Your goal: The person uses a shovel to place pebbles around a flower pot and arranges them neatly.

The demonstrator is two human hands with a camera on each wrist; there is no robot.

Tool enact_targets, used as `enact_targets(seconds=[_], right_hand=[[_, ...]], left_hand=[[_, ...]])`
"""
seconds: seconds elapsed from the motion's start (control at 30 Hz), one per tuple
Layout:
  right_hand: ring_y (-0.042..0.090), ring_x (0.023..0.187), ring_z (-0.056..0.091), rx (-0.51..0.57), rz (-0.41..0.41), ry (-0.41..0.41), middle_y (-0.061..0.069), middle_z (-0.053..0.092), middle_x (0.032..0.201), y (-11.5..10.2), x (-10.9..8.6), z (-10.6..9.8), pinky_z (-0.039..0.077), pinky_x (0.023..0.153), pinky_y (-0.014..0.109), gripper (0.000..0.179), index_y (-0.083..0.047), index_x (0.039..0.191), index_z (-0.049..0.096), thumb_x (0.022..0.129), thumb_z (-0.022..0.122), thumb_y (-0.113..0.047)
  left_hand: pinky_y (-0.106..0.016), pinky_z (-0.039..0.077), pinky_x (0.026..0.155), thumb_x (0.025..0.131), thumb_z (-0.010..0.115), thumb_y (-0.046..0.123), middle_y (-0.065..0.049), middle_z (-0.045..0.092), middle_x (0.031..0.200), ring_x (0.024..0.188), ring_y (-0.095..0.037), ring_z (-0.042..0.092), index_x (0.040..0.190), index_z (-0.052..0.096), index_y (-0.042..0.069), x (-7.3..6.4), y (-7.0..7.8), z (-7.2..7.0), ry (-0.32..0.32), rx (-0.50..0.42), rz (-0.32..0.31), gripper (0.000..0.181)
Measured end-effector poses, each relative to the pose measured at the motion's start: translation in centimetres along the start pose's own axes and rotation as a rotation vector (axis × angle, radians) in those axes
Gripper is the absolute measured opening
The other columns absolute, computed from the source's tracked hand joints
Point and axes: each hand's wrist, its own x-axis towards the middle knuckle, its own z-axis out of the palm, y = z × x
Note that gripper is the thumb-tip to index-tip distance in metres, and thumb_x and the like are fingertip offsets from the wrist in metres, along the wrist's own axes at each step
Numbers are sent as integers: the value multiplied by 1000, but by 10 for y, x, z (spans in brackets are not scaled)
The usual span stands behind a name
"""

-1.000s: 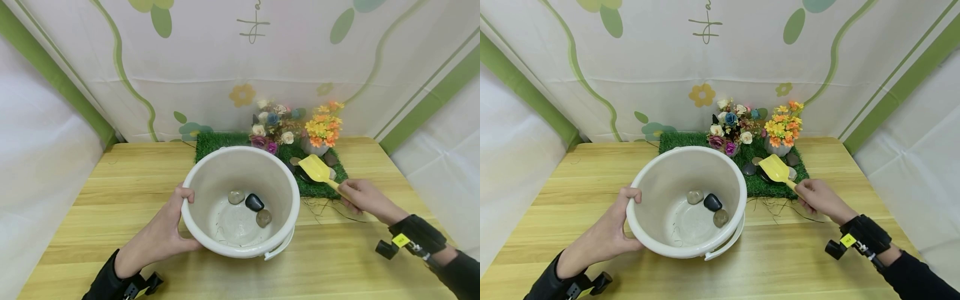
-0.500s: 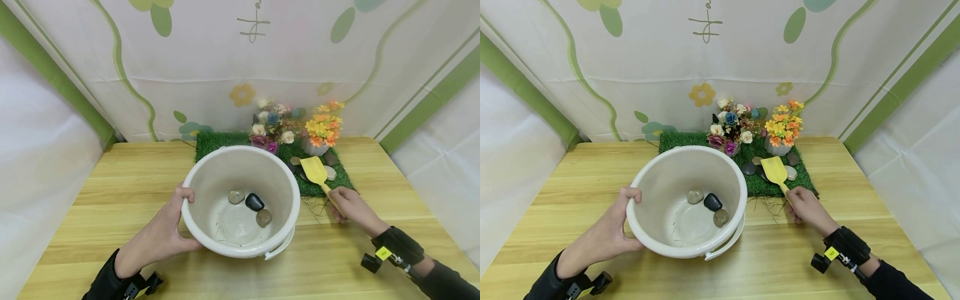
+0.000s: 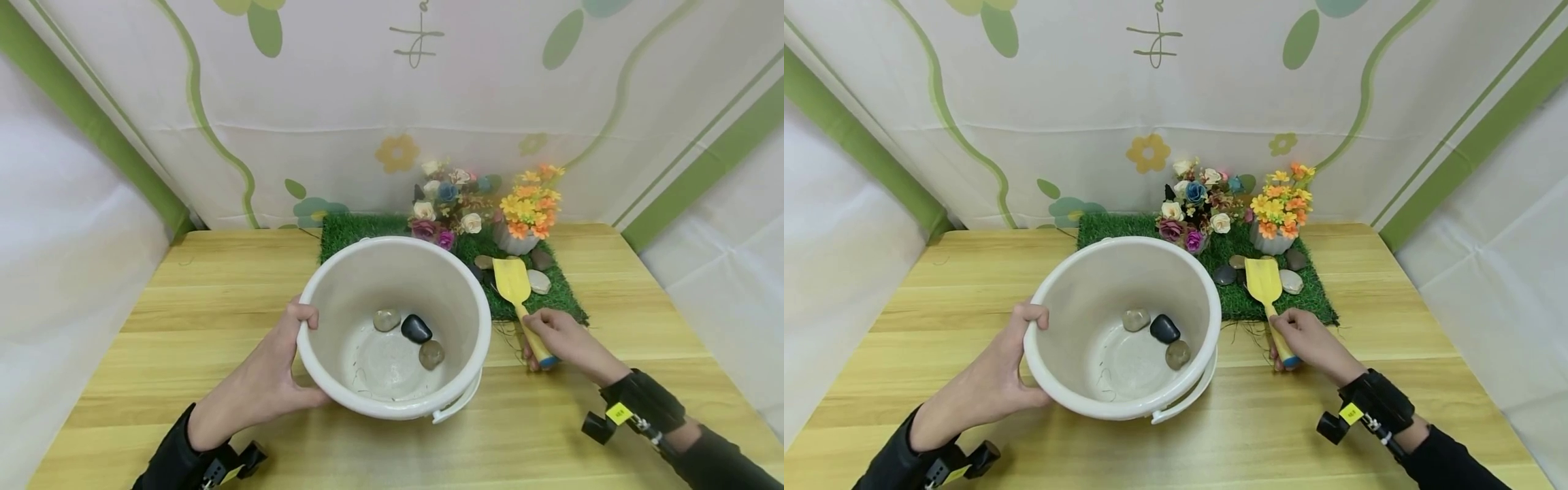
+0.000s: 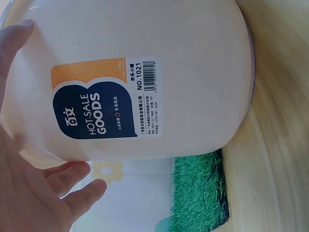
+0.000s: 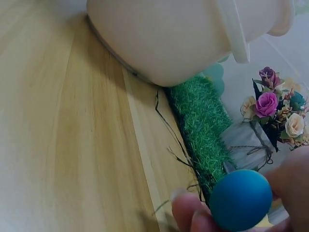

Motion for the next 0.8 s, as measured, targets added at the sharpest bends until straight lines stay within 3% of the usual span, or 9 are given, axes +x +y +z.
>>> enact_targets(seconds=[0.07, 0.3, 0.53, 0.8], right_hand=[[33, 64, 61, -38, -9, 1, 16, 60, 74, 1, 0, 0, 50, 58, 38, 50, 3, 93, 48, 98, 36, -45], [17, 46, 41, -442, -94, 72, 1, 42, 53, -1, 0, -6, 36, 46, 30, 47, -10, 79, 52, 96, 35, -50], [22, 45, 53, -458, -118, -16, 4, 53, 54, -7, -4, -11, 44, 44, 30, 42, -7, 82, 53, 97, 40, -44], [21, 49, 54, -434, -161, -4, 4, 54, 58, -16, -13, -19, 47, 47, 31, 44, -4, 79, 53, 96, 41, -43]], left_hand=[[-43, 47, 79, 61, 83, 17, -20, 28, 136, 122, -31, 34, 102, 25, 11, 0, 0, 0, -3, 7, -6, 71], [-40, 46, 79, 61, 83, 19, -18, 30, 133, 119, -30, 37, 102, 25, 12, -1, -1, 1, -3, 24, -7, 71], [-40, 46, 81, 62, 83, 24, -15, 27, 138, 121, -28, 35, 104, 26, 11, -3, -12, 4, -5, 28, -11, 73], [-36, 46, 80, 66, 79, 42, -5, 22, 144, 122, -22, 34, 109, 26, 11, -7, -35, 10, -17, 45, -10, 75]])
